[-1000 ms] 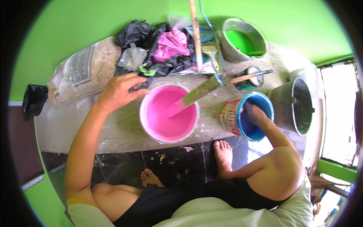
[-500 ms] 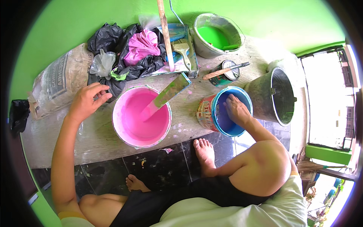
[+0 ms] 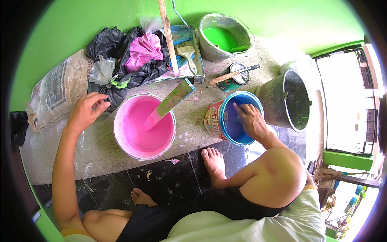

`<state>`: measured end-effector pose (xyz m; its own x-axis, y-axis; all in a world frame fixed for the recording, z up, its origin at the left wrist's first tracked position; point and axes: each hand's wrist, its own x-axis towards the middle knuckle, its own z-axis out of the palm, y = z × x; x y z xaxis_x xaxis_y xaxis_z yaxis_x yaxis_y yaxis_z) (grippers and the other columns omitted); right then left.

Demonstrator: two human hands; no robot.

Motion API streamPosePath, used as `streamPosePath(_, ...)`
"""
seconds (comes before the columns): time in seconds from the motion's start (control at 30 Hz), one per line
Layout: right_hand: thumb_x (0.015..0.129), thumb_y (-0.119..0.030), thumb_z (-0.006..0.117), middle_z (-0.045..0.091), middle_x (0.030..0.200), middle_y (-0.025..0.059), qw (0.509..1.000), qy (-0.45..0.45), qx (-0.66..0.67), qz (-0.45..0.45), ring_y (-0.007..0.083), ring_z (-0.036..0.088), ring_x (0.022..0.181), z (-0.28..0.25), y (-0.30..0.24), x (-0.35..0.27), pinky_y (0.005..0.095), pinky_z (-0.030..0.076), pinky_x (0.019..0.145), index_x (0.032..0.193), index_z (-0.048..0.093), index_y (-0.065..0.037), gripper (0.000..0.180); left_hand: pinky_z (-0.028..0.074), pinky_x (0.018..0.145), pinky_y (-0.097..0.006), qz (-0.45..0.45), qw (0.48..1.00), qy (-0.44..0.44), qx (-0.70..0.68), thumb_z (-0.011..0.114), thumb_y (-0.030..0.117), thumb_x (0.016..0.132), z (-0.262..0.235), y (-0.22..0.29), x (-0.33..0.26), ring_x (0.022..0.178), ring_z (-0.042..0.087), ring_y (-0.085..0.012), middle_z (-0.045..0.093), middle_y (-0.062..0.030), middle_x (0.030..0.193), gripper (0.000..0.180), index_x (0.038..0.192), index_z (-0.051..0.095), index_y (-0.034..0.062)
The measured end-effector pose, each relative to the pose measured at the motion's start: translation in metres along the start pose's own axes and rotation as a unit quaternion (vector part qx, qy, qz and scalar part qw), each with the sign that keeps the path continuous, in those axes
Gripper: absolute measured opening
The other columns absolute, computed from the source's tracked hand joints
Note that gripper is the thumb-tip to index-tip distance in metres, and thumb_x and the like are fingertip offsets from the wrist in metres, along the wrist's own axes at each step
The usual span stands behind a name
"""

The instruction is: The person sits on the floor and stirs pink paint in a bucket using a flat stick. They repeatedly dip the stick into a blue bucket of water to rinse it, then continue stirring the pink paint. Finally, they stand up and carry the bucket into another room.

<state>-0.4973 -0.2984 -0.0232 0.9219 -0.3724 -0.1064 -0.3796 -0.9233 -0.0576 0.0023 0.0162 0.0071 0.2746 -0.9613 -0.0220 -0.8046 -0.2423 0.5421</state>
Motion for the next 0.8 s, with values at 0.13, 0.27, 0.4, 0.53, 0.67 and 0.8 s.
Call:
streamPosePath(0.13,0.097,-0.017,0.068,0.072,0.102,0.0149,0.990,-0.117,0.004,0.075,0.0376,0.071,0.100,0.008,0.008,0.007,0.0484,0.055,0.091,0.106,0.073,-0.005,0.016,0.055,0.073,-0.037,0.008,1.000,0.016,-0.002,0.076,0.029,0.100,0.001,0.003,0.001,0.078,0.069,-0.0247,0.072,-0.0122,0.094,0.034,0.113,0.074,-0.0021)
streamPosePath(0.27,0.098,-0.013,0.063,0.062,0.139,0.0204,0.962,-0.224,0.094,0.121,0.0396,0.070,0.114,-0.042,0.001,0.012,0.0510,0.056,0.099,0.162,0.046,-0.015,0.067,0.057,0.076,-0.037,-0.016,0.999,0.005,-0.037,0.075,0.032,0.101,0.001,0.004,0.003,0.082,0.074,-0.0257,0.076,-0.0145,0.095,0.034,0.110,0.075,-0.0011)
streamPosePath(0.4,0.096,-0.014,0.070,0.073,0.122,0.0143,0.972,-0.143,0.152,0.105,0.0348,0.072,0.108,-0.110,-0.008,0.041,0.0442,0.056,0.093,0.103,0.074,0.000,0.016,0.057,0.077,-0.040,-0.010,1.000,-0.003,-0.027,0.072,0.034,0.102,-0.002,-0.012,-0.001,0.083,0.075,-0.0291,0.078,-0.0155,0.094,0.032,0.107,0.077,0.0024)
streamPosePath(0.53,0.102,-0.022,0.071,0.070,0.125,0.0136,0.947,-0.088,0.308,0.026,0.0197,0.072,0.100,-0.152,-0.048,0.085,0.0347,0.058,0.079,0.142,0.057,-0.003,0.046,0.056,0.077,-0.043,-0.044,0.998,-0.039,-0.019,0.069,0.035,0.102,-0.005,-0.023,0.002,0.084,0.075,-0.0325,0.078,-0.0156,0.094,0.032,0.108,0.078,0.0051)
streamPosePath(0.67,0.104,-0.036,0.072,0.073,0.113,0.0138,0.903,-0.181,0.382,0.078,0.0219,0.074,0.105,-0.151,-0.116,0.133,0.0355,0.060,0.079,0.149,0.051,-0.004,0.059,0.056,0.080,-0.041,-0.054,0.995,-0.085,-0.010,0.069,0.035,0.102,-0.004,-0.024,0.006,0.087,0.073,-0.0287,0.078,-0.0141,0.100,0.034,0.110,0.077,0.0031)
streamPosePath(0.8,0.103,-0.043,0.073,0.075,0.105,0.0101,0.850,-0.209,0.471,0.114,0.0184,0.076,0.093,-0.132,-0.138,0.168,0.0298,0.059,0.067,0.136,0.062,-0.002,0.054,0.055,0.079,-0.041,-0.041,0.996,-0.078,-0.011,0.068,0.035,0.102,-0.007,-0.014,0.008,0.086,0.073,-0.0289,0.079,-0.0138,0.100,0.034,0.111,0.077,0.0039)
